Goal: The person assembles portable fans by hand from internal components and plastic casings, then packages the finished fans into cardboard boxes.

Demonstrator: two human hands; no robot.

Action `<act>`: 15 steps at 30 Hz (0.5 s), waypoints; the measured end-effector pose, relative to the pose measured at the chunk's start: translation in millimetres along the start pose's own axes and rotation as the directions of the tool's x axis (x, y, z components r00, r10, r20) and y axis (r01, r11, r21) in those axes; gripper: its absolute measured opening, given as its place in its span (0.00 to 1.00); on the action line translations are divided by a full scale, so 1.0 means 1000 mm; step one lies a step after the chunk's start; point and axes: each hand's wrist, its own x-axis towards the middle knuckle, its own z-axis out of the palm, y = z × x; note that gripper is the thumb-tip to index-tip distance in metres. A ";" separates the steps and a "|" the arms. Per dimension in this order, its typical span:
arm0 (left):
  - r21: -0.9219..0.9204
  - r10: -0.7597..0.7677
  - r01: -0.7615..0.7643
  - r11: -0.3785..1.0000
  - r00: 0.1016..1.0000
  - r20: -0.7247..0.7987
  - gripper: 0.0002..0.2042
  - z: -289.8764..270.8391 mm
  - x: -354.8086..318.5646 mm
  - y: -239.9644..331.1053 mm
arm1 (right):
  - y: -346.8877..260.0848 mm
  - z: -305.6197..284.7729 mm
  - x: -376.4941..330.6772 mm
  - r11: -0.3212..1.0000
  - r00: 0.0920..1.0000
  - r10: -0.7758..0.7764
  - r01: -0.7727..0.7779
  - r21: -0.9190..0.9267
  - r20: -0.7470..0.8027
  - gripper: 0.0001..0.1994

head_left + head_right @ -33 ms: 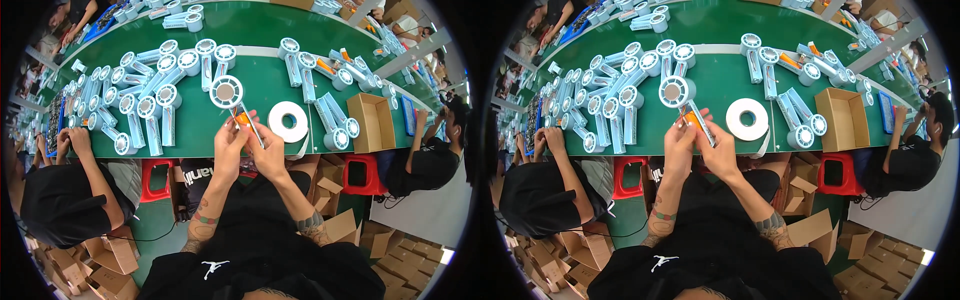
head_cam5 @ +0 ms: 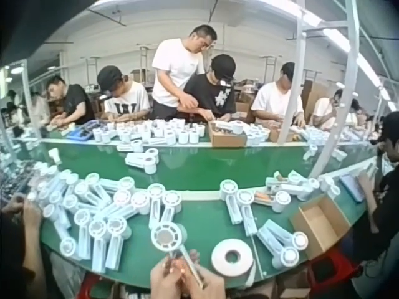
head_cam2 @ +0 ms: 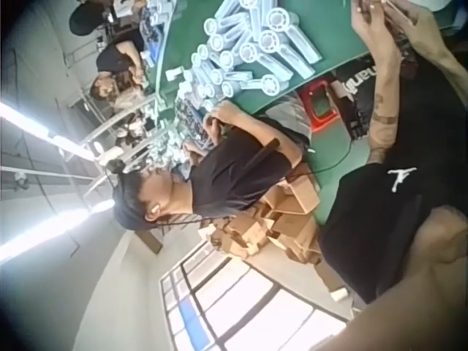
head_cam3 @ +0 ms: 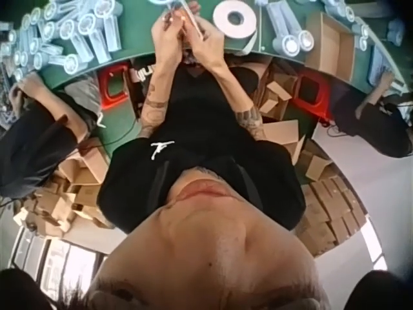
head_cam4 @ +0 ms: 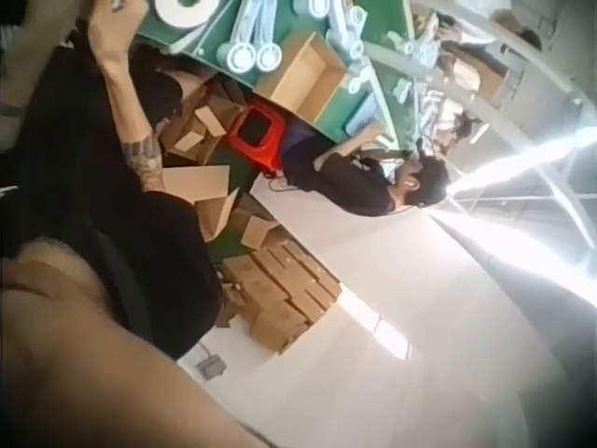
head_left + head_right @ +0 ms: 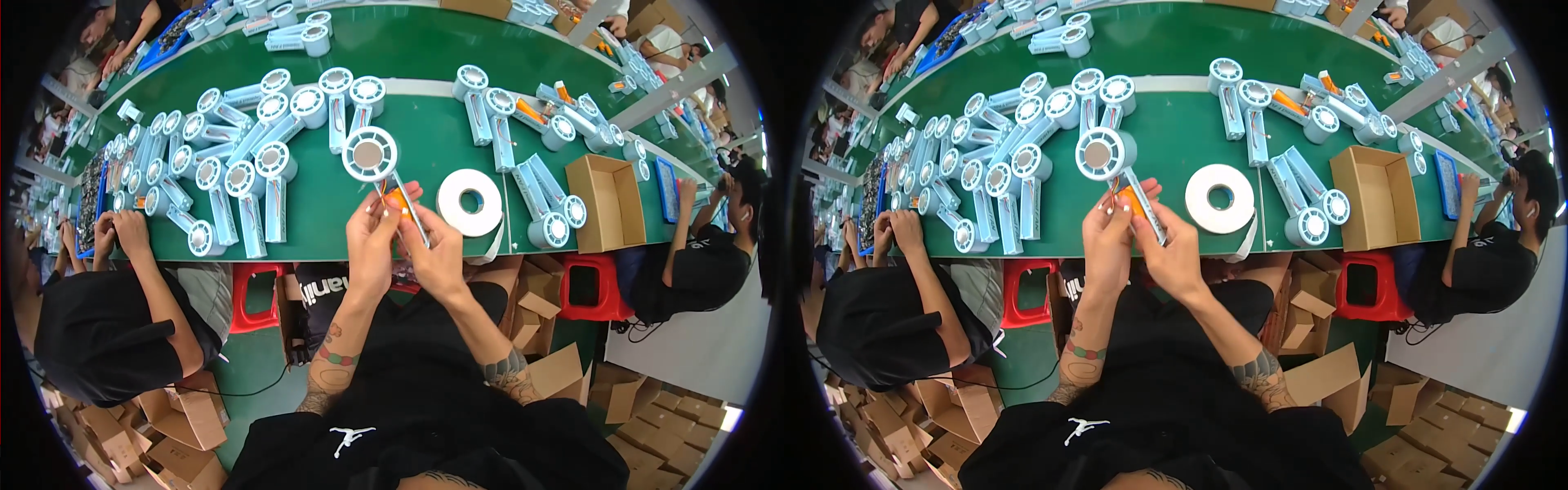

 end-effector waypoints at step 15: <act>-0.161 0.038 -0.036 0.986 0.999 0.010 0.20 0.010 0.025 -0.001 | 0.000 0.015 0.008 0.805 0.813 -0.546 0.443 -0.395 -0.203 0.11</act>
